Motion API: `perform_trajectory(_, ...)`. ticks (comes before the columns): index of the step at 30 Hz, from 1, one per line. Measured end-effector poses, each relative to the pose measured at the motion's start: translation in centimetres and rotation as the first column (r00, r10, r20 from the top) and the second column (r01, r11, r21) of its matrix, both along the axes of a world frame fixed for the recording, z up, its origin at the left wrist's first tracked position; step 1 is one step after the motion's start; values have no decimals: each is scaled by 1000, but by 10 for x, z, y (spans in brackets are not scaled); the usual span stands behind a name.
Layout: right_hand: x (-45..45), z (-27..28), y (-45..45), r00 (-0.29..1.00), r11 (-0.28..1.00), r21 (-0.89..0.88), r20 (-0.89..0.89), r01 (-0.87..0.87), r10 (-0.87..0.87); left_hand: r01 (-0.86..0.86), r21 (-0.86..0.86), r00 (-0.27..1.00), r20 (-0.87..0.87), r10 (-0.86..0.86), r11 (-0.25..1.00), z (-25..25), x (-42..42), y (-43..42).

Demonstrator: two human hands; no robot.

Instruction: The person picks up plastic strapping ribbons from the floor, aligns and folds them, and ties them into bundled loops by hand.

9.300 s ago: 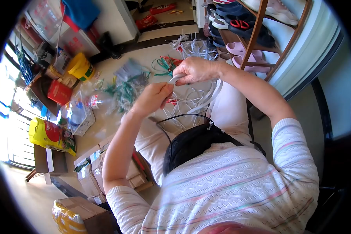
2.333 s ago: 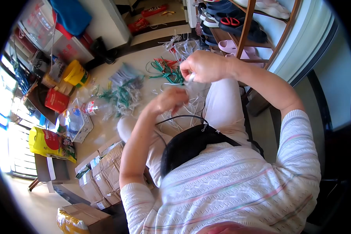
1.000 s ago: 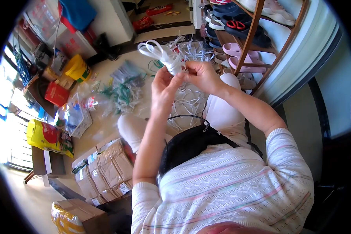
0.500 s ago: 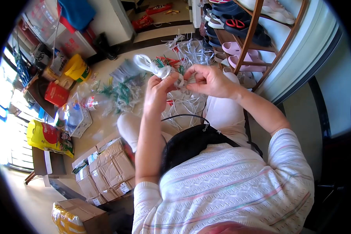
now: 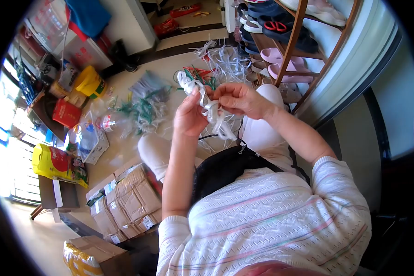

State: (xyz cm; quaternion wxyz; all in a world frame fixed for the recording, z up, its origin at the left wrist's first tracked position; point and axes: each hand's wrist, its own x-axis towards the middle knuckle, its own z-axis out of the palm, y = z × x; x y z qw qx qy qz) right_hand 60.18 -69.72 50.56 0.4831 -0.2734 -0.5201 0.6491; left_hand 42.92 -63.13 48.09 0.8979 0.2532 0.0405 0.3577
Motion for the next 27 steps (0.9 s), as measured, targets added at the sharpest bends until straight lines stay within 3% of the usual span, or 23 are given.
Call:
perform_trajectory(4, -18, -11, -1, 993, 989, -134, -96, 58, -71, -93, -79, 985, -155, 80, 993, -3, 1, 1)
perform_trajectory(7, -11, -23, 12, 997, 998, -7, 40, 63, -62, -139, -55, 959, -256, 120, 989, -4, 1, -1)
perform_trajectory(9, -3, -28, 19, 998, 998, -19, 24, 55, -54, -134, -24, 945, -305, 120, 991, -2, 0, -3)
perform_trajectory(13, 4, -16, 16, 1000, 1000, 1, -3, 19, -19, -43, -17, 985, -168, 40, 999, -5, 0, -7)
perform_trajectory(16, 12, -4, 15, 980, 995, 54, 186, -80, 68, -24, 123, 993, -111, 38, 992, -4, -4, -16)
perform_trajectory(19, 25, 10, 16, 876, 992, 44, 475, -121, 86, 3, 253, 993, -118, 28, 968, -4, -8, -21)
perform_trajectory(22, 28, 25, 10, 740, 984, 162, 671, -79, -50, 55, 325, 996, -89, -28, 944, -4, -10, -23)
perform_trajectory(23, 28, 29, 8, 688, 971, 226, 717, -75, -114, 48, 338, 996, -84, -21, 940, -4, -10, -24)
perform_trajectory(27, 31, 23, 7, 698, 966, 251, 681, 65, -224, 2, 392, 993, -109, 44, 920, -1, -9, -25)
